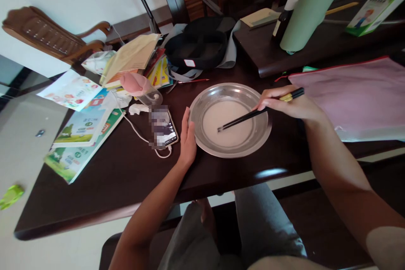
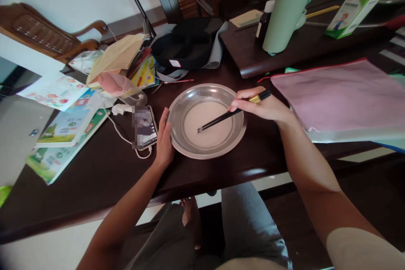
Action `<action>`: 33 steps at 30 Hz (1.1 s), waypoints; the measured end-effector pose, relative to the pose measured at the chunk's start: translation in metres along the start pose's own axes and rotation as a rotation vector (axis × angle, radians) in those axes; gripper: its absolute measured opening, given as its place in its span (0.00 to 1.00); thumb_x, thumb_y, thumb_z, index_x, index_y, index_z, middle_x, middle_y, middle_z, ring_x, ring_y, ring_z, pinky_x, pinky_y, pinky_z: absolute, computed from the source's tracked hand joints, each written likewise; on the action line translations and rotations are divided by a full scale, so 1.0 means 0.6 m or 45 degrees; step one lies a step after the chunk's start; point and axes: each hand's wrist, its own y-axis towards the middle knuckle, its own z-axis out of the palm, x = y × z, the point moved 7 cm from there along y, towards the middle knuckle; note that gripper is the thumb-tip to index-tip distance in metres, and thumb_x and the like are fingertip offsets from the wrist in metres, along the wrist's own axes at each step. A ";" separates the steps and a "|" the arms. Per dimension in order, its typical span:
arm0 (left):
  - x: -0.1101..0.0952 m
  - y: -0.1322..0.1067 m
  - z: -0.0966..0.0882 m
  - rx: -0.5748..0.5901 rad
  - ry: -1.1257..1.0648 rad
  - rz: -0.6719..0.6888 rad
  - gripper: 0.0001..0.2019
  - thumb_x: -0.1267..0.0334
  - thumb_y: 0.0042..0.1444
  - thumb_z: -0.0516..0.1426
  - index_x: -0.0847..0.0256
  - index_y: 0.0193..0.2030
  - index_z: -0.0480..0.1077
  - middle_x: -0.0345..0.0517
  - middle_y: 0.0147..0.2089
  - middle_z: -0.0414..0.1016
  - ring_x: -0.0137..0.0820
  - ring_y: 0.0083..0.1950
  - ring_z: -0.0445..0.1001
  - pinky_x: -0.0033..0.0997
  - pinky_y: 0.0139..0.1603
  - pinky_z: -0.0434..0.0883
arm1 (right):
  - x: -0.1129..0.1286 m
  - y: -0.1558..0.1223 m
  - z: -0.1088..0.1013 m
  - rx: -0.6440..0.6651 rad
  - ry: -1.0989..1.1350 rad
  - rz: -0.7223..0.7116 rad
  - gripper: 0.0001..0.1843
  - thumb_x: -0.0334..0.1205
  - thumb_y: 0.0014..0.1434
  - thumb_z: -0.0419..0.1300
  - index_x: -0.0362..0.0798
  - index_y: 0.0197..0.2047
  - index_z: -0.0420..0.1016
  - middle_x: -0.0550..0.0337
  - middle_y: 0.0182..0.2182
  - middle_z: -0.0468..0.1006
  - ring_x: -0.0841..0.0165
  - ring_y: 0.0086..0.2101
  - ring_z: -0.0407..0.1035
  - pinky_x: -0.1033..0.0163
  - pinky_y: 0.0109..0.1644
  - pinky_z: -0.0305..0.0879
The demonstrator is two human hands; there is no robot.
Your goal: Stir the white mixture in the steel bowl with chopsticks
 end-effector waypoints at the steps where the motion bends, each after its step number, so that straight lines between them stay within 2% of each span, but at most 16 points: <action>1: -0.001 0.000 0.001 0.003 0.000 0.000 0.30 0.44 0.67 0.52 0.48 0.72 0.58 0.43 0.78 0.53 0.37 0.78 0.52 0.42 0.78 0.50 | -0.001 0.001 0.000 -0.013 -0.012 0.000 0.15 0.53 0.58 0.65 0.51 0.30 0.84 0.58 0.32 0.86 0.63 0.36 0.78 0.60 0.42 0.68; 6: -0.006 -0.001 0.001 0.004 0.015 -0.001 0.31 0.42 0.66 0.51 0.49 0.72 0.58 0.44 0.78 0.53 0.38 0.78 0.52 0.42 0.79 0.49 | -0.009 -0.006 -0.049 -0.368 -0.011 0.041 0.17 0.50 0.61 0.63 0.52 0.25 0.81 0.61 0.27 0.83 0.65 0.32 0.76 0.60 0.41 0.66; 7: -0.007 -0.001 0.001 0.003 0.022 0.000 0.31 0.42 0.66 0.51 0.49 0.72 0.58 0.44 0.78 0.53 0.38 0.79 0.52 0.42 0.78 0.50 | -0.009 -0.007 -0.052 -0.367 0.012 0.040 0.18 0.50 0.61 0.63 0.52 0.23 0.81 0.61 0.25 0.82 0.65 0.31 0.76 0.60 0.41 0.67; 9: -0.009 -0.002 0.001 0.001 0.029 0.003 0.31 0.42 0.66 0.51 0.49 0.72 0.58 0.44 0.78 0.54 0.39 0.79 0.52 0.42 0.78 0.50 | -0.006 -0.005 -0.040 -0.237 0.024 0.034 0.18 0.50 0.60 0.63 0.52 0.23 0.81 0.61 0.25 0.82 0.65 0.30 0.76 0.59 0.41 0.67; 11: -0.010 -0.002 0.002 0.000 0.033 0.007 0.31 0.42 0.66 0.51 0.49 0.72 0.58 0.43 0.78 0.54 0.38 0.79 0.51 0.41 0.79 0.49 | -0.002 -0.002 -0.017 -0.066 -0.003 0.021 0.17 0.52 0.59 0.64 0.51 0.25 0.82 0.59 0.27 0.83 0.64 0.33 0.77 0.59 0.42 0.68; 13: -0.010 -0.002 0.003 0.001 0.038 0.005 0.31 0.42 0.66 0.51 0.49 0.72 0.58 0.44 0.78 0.53 0.38 0.79 0.51 0.41 0.79 0.49 | -0.001 0.001 -0.003 -0.001 -0.034 0.005 0.16 0.54 0.58 0.64 0.51 0.29 0.83 0.58 0.31 0.85 0.63 0.35 0.78 0.59 0.41 0.68; 16: -0.007 -0.001 0.003 0.004 0.025 -0.003 0.31 0.42 0.66 0.51 0.49 0.72 0.58 0.44 0.78 0.53 0.38 0.78 0.52 0.42 0.78 0.50 | -0.007 0.001 -0.022 -0.182 -0.101 0.011 0.15 0.53 0.60 0.63 0.52 0.30 0.83 0.59 0.31 0.85 0.64 0.35 0.76 0.59 0.41 0.67; 19: -0.005 0.000 0.002 0.008 0.001 -0.001 0.31 0.42 0.66 0.51 0.48 0.72 0.58 0.43 0.78 0.53 0.39 0.78 0.52 0.43 0.78 0.49 | -0.010 -0.006 -0.049 -0.352 -0.043 0.020 0.17 0.51 0.61 0.63 0.52 0.25 0.81 0.60 0.27 0.82 0.65 0.32 0.75 0.59 0.42 0.66; 20: -0.005 0.000 0.001 0.007 0.000 0.002 0.31 0.42 0.66 0.51 0.48 0.72 0.58 0.43 0.78 0.53 0.39 0.79 0.52 0.43 0.79 0.49 | -0.009 -0.007 -0.050 -0.340 -0.005 0.018 0.18 0.51 0.61 0.63 0.52 0.24 0.80 0.60 0.26 0.82 0.65 0.31 0.75 0.59 0.42 0.67; 22: -0.006 0.000 0.002 0.007 0.011 0.007 0.30 0.43 0.66 0.51 0.48 0.72 0.58 0.43 0.78 0.53 0.39 0.79 0.51 0.43 0.79 0.49 | -0.005 -0.005 -0.036 -0.207 0.035 0.016 0.18 0.52 0.61 0.63 0.52 0.24 0.80 0.60 0.26 0.83 0.64 0.32 0.76 0.58 0.43 0.67; 24: -0.008 0.000 0.003 0.007 0.025 0.007 0.30 0.43 0.66 0.51 0.48 0.72 0.58 0.43 0.78 0.53 0.39 0.79 0.51 0.43 0.79 0.48 | -0.001 -0.002 -0.013 -0.050 0.021 0.007 0.16 0.53 0.59 0.64 0.52 0.27 0.82 0.58 0.29 0.84 0.63 0.35 0.77 0.59 0.43 0.68; 26: -0.010 0.000 0.003 0.008 0.034 0.002 0.30 0.43 0.66 0.51 0.48 0.72 0.58 0.43 0.78 0.53 0.39 0.79 0.51 0.42 0.79 0.49 | 0.000 0.002 -0.002 -0.008 -0.019 -0.002 0.16 0.55 0.57 0.65 0.52 0.30 0.83 0.58 0.32 0.85 0.63 0.37 0.77 0.59 0.42 0.68; 31: -0.011 -0.001 0.003 0.015 0.022 0.009 0.30 0.42 0.65 0.51 0.47 0.72 0.59 0.42 0.78 0.53 0.39 0.79 0.52 0.43 0.79 0.49 | -0.009 -0.004 -0.050 -0.368 -0.078 0.035 0.17 0.54 0.60 0.63 0.52 0.26 0.81 0.60 0.27 0.83 0.64 0.32 0.75 0.58 0.41 0.67; 33: -0.011 -0.001 0.002 0.012 0.024 0.010 0.30 0.41 0.65 0.51 0.47 0.71 0.59 0.42 0.78 0.53 0.39 0.79 0.51 0.43 0.79 0.49 | -0.009 -0.008 -0.056 -0.369 -0.024 0.031 0.19 0.52 0.61 0.63 0.52 0.23 0.80 0.61 0.25 0.82 0.64 0.30 0.75 0.58 0.41 0.67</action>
